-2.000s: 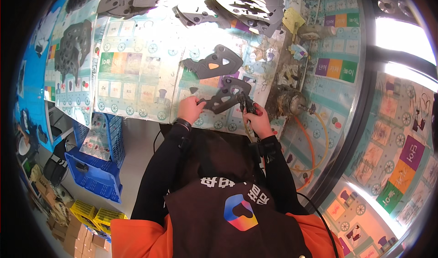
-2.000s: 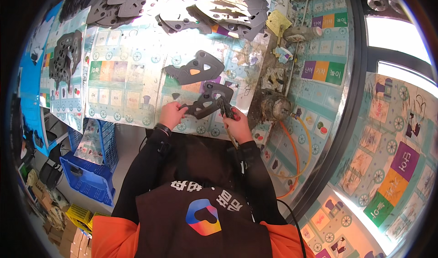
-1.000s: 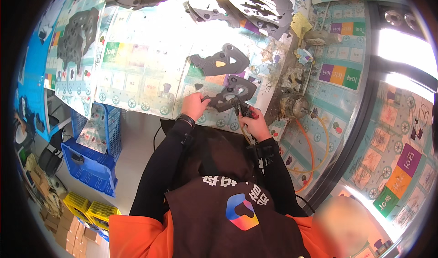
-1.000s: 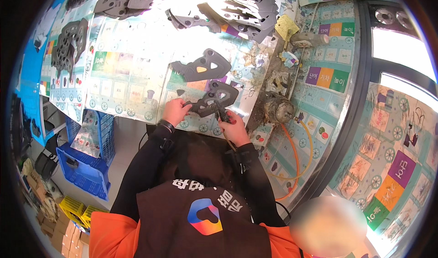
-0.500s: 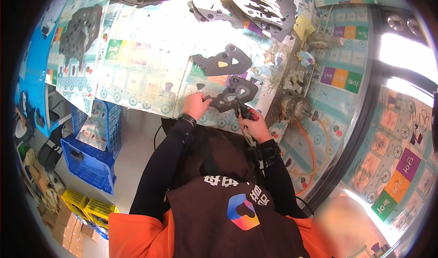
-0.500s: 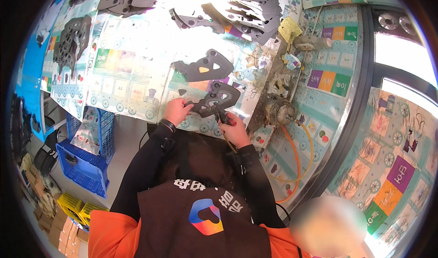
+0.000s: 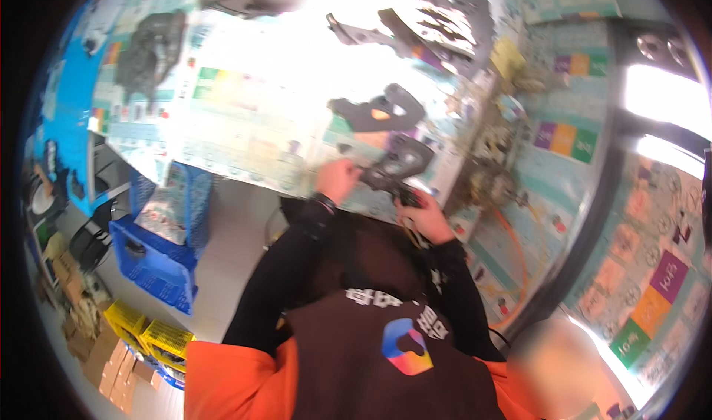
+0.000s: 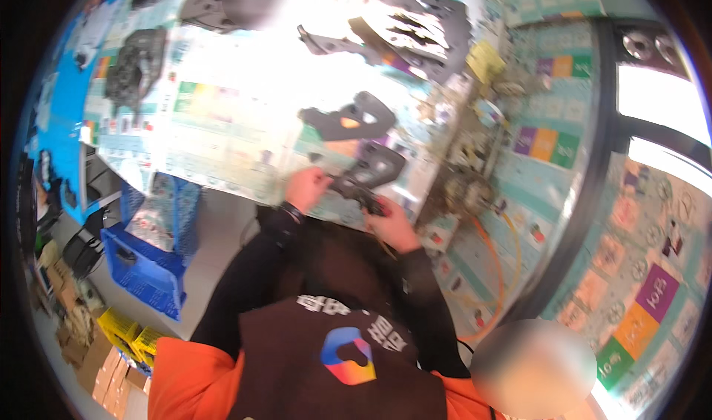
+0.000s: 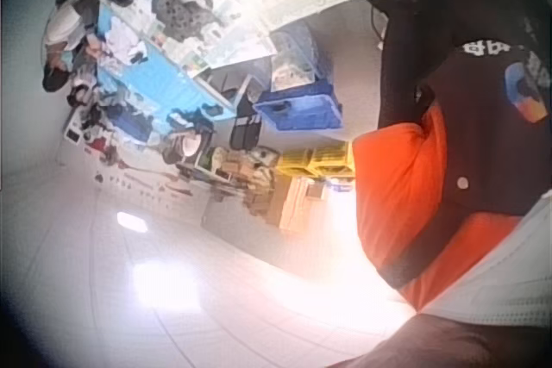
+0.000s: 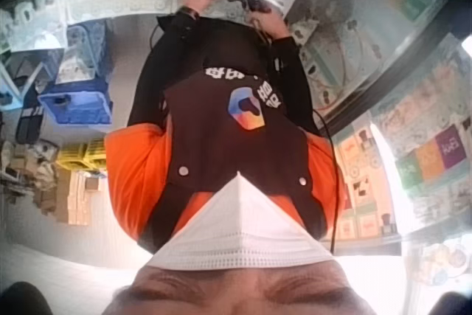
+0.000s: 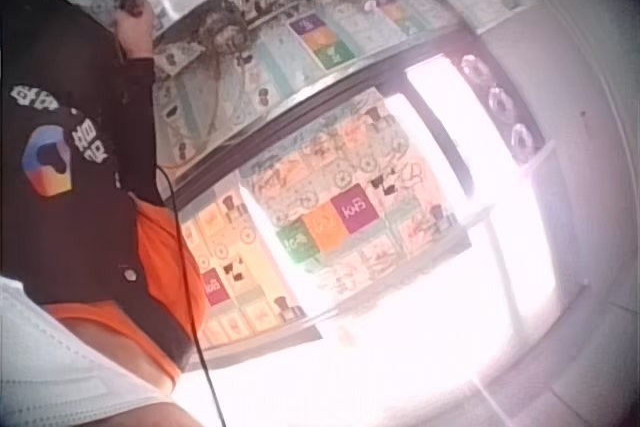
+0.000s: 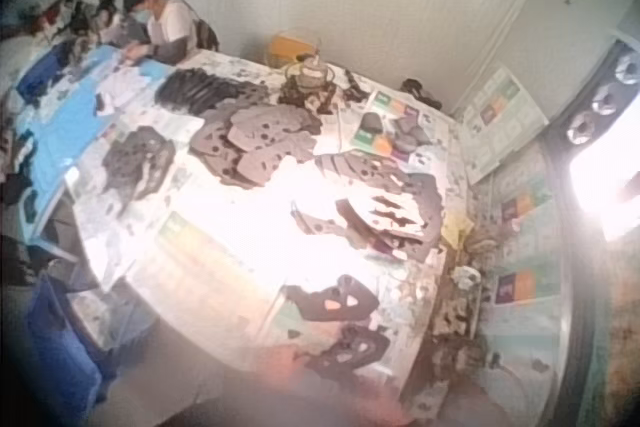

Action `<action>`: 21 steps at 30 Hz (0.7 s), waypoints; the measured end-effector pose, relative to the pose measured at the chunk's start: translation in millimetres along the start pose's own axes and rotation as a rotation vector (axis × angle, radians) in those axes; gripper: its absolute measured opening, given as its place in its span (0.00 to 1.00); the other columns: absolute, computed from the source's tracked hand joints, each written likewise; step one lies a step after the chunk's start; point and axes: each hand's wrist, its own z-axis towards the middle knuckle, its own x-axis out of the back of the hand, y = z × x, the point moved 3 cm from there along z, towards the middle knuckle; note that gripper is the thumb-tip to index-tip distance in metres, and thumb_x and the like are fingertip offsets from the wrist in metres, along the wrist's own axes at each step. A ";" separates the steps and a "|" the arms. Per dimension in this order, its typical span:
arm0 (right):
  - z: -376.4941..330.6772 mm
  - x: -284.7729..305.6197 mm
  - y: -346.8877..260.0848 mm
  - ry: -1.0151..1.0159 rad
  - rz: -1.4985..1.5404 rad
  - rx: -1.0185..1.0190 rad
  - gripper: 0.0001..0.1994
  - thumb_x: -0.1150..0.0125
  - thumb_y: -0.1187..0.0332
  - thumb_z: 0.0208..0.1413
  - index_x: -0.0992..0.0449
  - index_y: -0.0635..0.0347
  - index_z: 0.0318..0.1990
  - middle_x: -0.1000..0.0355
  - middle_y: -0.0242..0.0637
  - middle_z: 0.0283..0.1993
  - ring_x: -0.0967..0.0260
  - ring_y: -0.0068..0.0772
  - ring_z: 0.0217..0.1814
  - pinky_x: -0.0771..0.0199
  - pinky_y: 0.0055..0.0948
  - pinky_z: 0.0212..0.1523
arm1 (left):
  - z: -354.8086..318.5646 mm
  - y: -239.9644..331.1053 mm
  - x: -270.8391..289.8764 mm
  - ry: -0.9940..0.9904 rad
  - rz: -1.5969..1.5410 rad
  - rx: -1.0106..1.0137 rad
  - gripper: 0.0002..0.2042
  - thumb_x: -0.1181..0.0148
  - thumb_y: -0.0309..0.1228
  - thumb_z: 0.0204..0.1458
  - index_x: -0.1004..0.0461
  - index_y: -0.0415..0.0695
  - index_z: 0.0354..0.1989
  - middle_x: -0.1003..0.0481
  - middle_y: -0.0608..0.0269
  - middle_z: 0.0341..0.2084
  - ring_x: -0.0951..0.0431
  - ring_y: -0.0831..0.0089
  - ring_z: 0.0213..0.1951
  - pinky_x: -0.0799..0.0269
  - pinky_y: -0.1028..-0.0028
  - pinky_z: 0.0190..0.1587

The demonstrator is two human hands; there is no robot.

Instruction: Manually clean and trim excess material from shoe components using a hand tool.

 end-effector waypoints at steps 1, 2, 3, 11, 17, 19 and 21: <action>6.5 10.4 21.3 -0.022 0.077 0.095 0.14 0.38 0.79 0.50 0.26 0.63 0.46 0.29 0.28 0.36 0.32 0.22 0.36 0.31 0.24 0.36 | -3.4 9.2 -7.2 0.051 -0.080 -0.066 0.11 0.35 0.38 0.48 0.23 0.42 0.24 0.24 0.51 0.21 0.22 0.50 0.28 0.29 0.56 0.30; 0.1 14.4 13.9 -0.026 -0.023 0.112 0.16 0.36 0.80 0.50 0.26 0.63 0.49 0.28 0.30 0.39 0.31 0.24 0.42 0.28 0.26 0.42 | -12.7 13.6 -8.7 0.070 -0.173 -0.041 0.09 0.36 0.36 0.49 0.23 0.44 0.25 0.24 0.52 0.21 0.23 0.49 0.28 0.30 0.54 0.31; -5.3 22.3 13.2 0.011 0.034 0.162 0.18 0.36 0.80 0.50 0.26 0.63 0.50 0.27 0.32 0.40 0.29 0.27 0.44 0.25 0.29 0.47 | -16.7 27.3 -2.6 0.062 -0.192 -0.143 0.08 0.36 0.35 0.49 0.23 0.44 0.26 0.23 0.52 0.23 0.22 0.49 0.30 0.30 0.54 0.32; -45.3 54.4 -30.6 0.102 0.138 0.185 0.14 0.45 0.81 0.49 0.28 0.67 0.45 0.21 0.39 0.32 0.23 0.28 0.39 0.35 0.23 0.19 | 10.8 -47.4 249.3 0.266 -1.082 0.017 0.05 0.41 0.25 0.57 0.26 0.40 0.40 0.22 0.60 0.30 0.24 0.76 0.25 0.26 0.76 0.24; -27.8 64.1 -7.2 0.096 0.191 0.314 0.14 0.41 0.80 0.47 0.26 0.67 0.44 0.23 0.37 0.37 0.24 0.33 0.42 0.25 0.27 0.39 | 42.8 -169.3 423.9 0.459 0.109 0.370 0.22 0.35 0.48 0.53 0.21 0.35 0.37 0.21 0.49 0.25 0.21 0.57 0.27 0.26 0.65 0.31; -15.4 57.9 -5.9 0.102 0.157 0.368 0.15 0.36 0.83 0.47 0.25 0.68 0.45 0.25 0.36 0.41 0.26 0.31 0.44 0.24 0.32 0.48 | 52.1 -165.0 402.1 0.523 0.442 0.236 0.26 0.31 0.49 0.49 0.23 0.36 0.44 0.20 0.41 0.33 0.19 0.49 0.37 0.25 0.57 0.40; -6.3 54.4 5.2 0.094 0.228 0.335 0.16 0.39 0.85 0.50 0.27 0.69 0.48 0.25 0.36 0.43 0.25 0.31 0.44 0.24 0.33 0.48 | 79.4 -151.2 320.7 0.464 0.225 0.101 0.27 0.28 0.47 0.47 0.24 0.36 0.47 0.20 0.48 0.32 0.18 0.56 0.35 0.24 0.60 0.39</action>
